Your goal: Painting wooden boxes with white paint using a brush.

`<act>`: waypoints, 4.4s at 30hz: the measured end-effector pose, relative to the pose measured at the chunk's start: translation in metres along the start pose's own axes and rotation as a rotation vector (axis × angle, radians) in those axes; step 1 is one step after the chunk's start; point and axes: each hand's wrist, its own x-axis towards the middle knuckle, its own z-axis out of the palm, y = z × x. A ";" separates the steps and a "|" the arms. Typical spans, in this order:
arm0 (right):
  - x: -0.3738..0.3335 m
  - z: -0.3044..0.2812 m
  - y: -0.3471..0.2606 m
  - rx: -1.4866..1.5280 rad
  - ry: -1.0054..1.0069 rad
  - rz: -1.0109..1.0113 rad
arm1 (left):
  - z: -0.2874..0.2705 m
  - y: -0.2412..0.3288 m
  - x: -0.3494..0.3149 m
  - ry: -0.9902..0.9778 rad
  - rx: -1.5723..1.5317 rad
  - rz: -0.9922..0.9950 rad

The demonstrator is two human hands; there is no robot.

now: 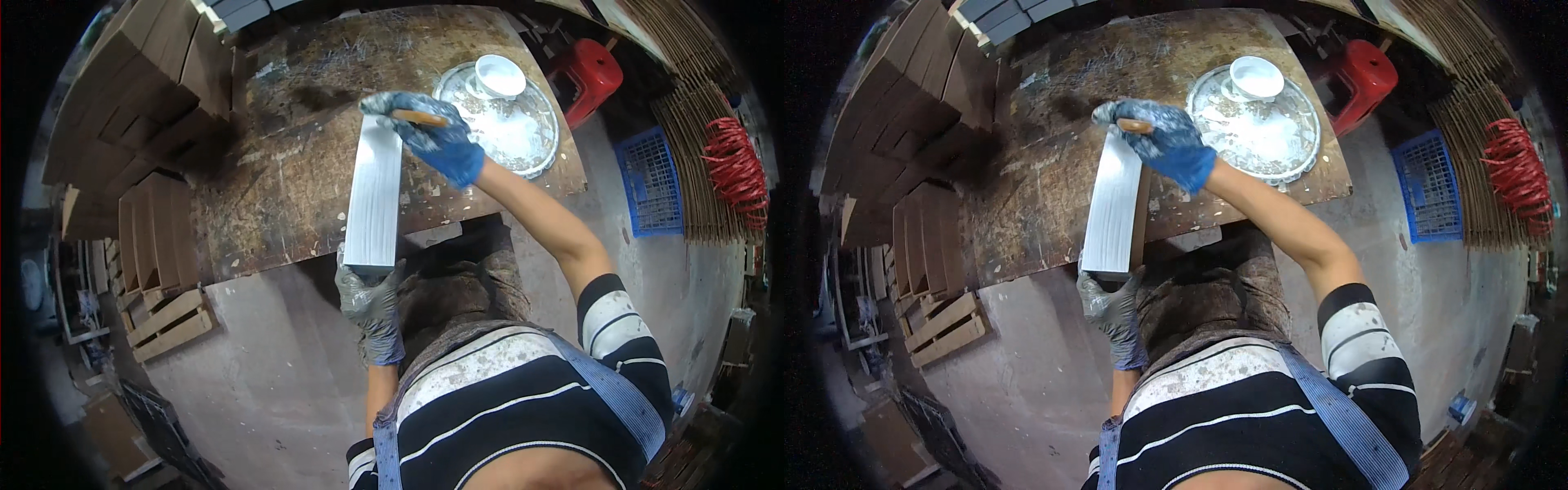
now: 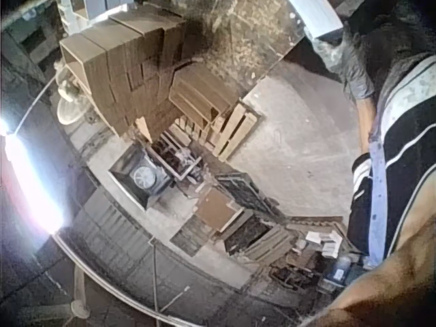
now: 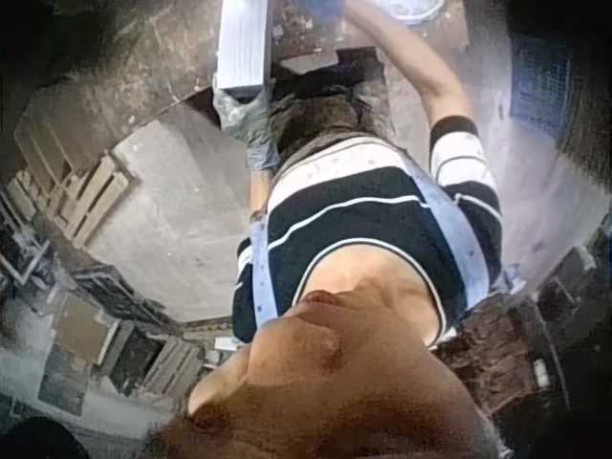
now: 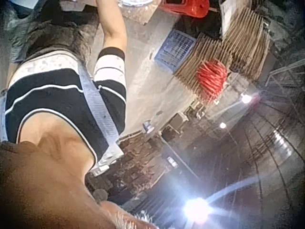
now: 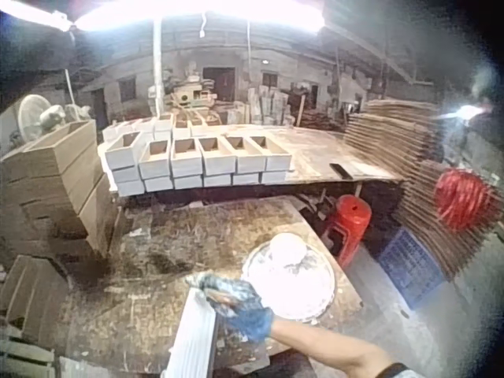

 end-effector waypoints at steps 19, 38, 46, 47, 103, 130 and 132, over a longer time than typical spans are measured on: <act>-0.003 -0.010 0.018 -0.051 -0.110 0.031 | -0.001 0.004 0.001 -0.017 0.064 -0.013; -0.076 -0.092 -0.077 0.758 0.610 0.734 | -0.021 -0.003 0.025 -0.105 -1.001 -0.633; -0.102 -0.128 0.010 0.903 0.694 0.808 | -0.004 -0.052 0.002 -0.145 -1.131 -0.862; -0.102 -0.131 0.012 0.888 0.683 0.808 | 0.000 -0.052 0.001 -0.154 -1.125 -0.859; -0.093 -0.045 0.054 0.940 0.688 0.911 | 0.003 -0.047 0.004 -0.168 -0.970 -0.840; -0.084 -0.009 0.048 0.606 0.512 0.731 | 0.002 -0.040 -0.001 -0.215 -0.956 -0.812; -0.087 -0.002 0.020 0.760 0.467 0.859 | 0.000 -0.042 -0.001 -0.230 -0.940 -0.836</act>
